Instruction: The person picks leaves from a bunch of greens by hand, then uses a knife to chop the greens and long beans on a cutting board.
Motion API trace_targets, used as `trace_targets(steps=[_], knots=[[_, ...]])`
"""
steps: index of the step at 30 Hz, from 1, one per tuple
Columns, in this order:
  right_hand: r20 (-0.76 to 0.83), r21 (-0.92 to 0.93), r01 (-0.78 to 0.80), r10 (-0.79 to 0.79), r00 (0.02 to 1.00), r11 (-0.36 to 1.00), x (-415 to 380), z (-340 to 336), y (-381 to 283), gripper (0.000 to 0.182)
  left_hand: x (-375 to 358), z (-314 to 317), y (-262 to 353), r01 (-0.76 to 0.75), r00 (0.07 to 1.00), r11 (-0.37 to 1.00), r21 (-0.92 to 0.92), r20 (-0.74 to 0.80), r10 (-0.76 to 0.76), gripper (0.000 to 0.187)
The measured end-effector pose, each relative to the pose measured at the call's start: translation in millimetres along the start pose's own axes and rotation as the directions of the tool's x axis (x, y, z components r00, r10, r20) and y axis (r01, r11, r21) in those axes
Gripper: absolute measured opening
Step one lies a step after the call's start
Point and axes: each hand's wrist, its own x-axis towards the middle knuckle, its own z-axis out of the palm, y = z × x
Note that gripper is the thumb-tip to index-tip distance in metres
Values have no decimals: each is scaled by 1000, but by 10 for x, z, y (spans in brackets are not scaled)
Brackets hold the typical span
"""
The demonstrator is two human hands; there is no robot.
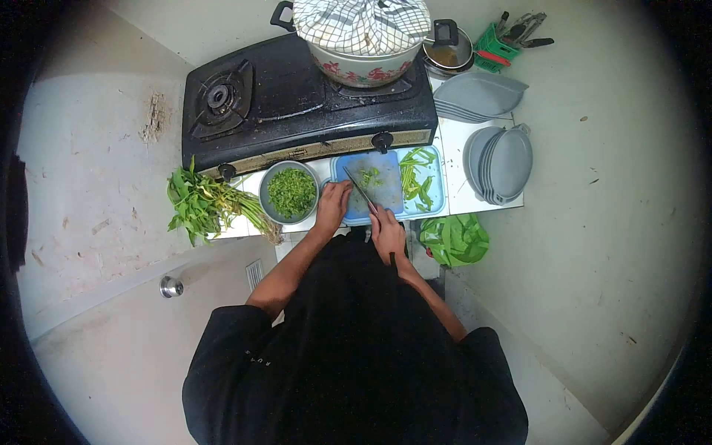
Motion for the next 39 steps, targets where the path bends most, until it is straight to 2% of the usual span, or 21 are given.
trace_targets(steps=[6,14,18,20,24,30,32,35,39], knots=[[-63,-7,45,-46,997,999,168,69,-14,33,-31,28,-43,-18,1000,997,76,-13,19,21],[-12,107,101,-100,995,989,-118,-113,115,33,0,7,33,5,998,999,47,-58,-2,18],[0,27,50,-50,999,998,-130,-100,86,33,-35,67,-23,-4,998,999,40,-65,7,17],[19,-43,-27,28,999,999,-72,-121,-13,34,-59,66,-43,-2,999,999,54,-48,5,18],[-2,-48,-24,23,1000,999,147,-22,-22,37,-29,38,12,-28,999,995,98,-29,31,18],[-69,101,42,-35,997,994,56,-129,8,33,57,32,67,-46,998,987,153,44,40,23],[-87,160,50,-37,996,986,35,-210,30,31,158,59,124,40,997,996,74,63,-45,27],[-155,234,59,-22,988,970,14,-327,18,28,326,149,128,26,997,999,-29,71,-24,29],[-213,285,46,17,977,957,-66,-352,121,26,587,125,394,-50,997,997,-58,56,54,27]])
